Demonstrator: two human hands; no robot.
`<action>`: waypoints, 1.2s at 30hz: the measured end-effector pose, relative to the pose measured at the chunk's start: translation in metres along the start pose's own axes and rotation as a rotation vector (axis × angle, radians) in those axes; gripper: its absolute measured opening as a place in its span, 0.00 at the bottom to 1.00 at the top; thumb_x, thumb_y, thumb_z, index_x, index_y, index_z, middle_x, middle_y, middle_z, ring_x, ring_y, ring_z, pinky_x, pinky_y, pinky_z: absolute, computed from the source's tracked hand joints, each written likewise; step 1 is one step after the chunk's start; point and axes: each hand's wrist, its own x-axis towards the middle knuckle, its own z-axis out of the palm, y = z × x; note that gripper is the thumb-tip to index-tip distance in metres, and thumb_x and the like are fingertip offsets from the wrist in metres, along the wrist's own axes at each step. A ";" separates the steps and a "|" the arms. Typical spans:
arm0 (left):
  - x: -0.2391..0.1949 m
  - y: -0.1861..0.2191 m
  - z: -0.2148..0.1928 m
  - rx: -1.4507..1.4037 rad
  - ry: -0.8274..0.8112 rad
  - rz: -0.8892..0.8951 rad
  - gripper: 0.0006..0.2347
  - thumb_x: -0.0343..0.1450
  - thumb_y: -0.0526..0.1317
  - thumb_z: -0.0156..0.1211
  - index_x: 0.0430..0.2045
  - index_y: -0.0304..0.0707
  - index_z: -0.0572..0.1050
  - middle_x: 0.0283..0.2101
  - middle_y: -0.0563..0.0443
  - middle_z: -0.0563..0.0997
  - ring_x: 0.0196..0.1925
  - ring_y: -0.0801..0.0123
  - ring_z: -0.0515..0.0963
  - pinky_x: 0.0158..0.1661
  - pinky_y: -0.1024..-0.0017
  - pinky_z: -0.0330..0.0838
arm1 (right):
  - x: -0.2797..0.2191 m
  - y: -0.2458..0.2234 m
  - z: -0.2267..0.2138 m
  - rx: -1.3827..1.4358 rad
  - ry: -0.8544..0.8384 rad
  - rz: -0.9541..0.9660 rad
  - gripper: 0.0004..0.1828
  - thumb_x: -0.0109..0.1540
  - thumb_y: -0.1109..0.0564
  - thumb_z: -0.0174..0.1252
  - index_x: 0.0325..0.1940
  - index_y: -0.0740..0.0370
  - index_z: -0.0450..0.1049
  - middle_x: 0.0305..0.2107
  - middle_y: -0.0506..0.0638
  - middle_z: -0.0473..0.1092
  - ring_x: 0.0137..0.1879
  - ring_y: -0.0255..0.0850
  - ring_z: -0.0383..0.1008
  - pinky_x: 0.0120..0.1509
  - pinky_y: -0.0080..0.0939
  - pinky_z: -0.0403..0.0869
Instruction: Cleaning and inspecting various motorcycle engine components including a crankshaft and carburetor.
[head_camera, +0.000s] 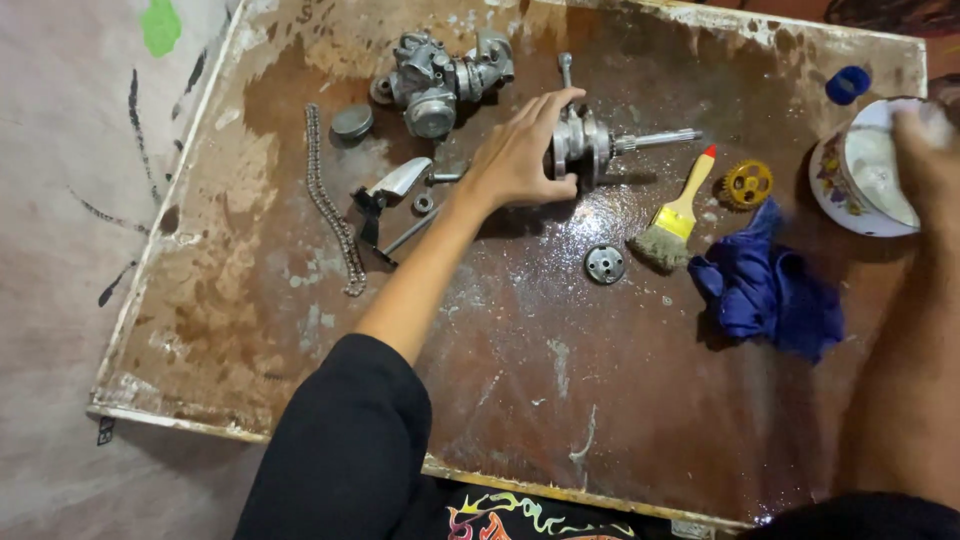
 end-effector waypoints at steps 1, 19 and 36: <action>-0.005 -0.001 0.002 0.020 0.042 0.038 0.43 0.54 0.54 0.69 0.66 0.44 0.58 0.61 0.43 0.75 0.53 0.61 0.80 0.30 0.78 0.75 | 0.051 0.082 -0.050 0.091 0.009 0.039 0.13 0.73 0.57 0.56 0.57 0.70 0.70 0.40 0.58 0.76 0.40 0.43 0.72 0.43 0.43 0.70; -0.002 0.029 -0.006 0.114 -0.144 -0.153 0.62 0.52 0.66 0.73 0.75 0.40 0.35 0.63 0.39 0.75 0.37 0.60 0.85 0.32 0.79 0.77 | 0.026 0.057 -0.057 -0.934 0.051 -0.400 0.14 0.67 0.59 0.53 0.52 0.65 0.80 0.43 0.60 0.80 0.45 0.53 0.81 0.52 0.49 0.79; -0.009 0.031 -0.001 -0.041 -0.163 -0.185 0.59 0.44 0.59 0.80 0.69 0.39 0.50 0.68 0.45 0.69 0.66 0.48 0.72 0.57 0.57 0.74 | -0.115 -0.249 0.036 -0.386 0.099 -0.470 0.10 0.75 0.71 0.46 0.58 0.70 0.70 0.48 0.61 0.73 0.53 0.51 0.75 0.57 0.50 0.75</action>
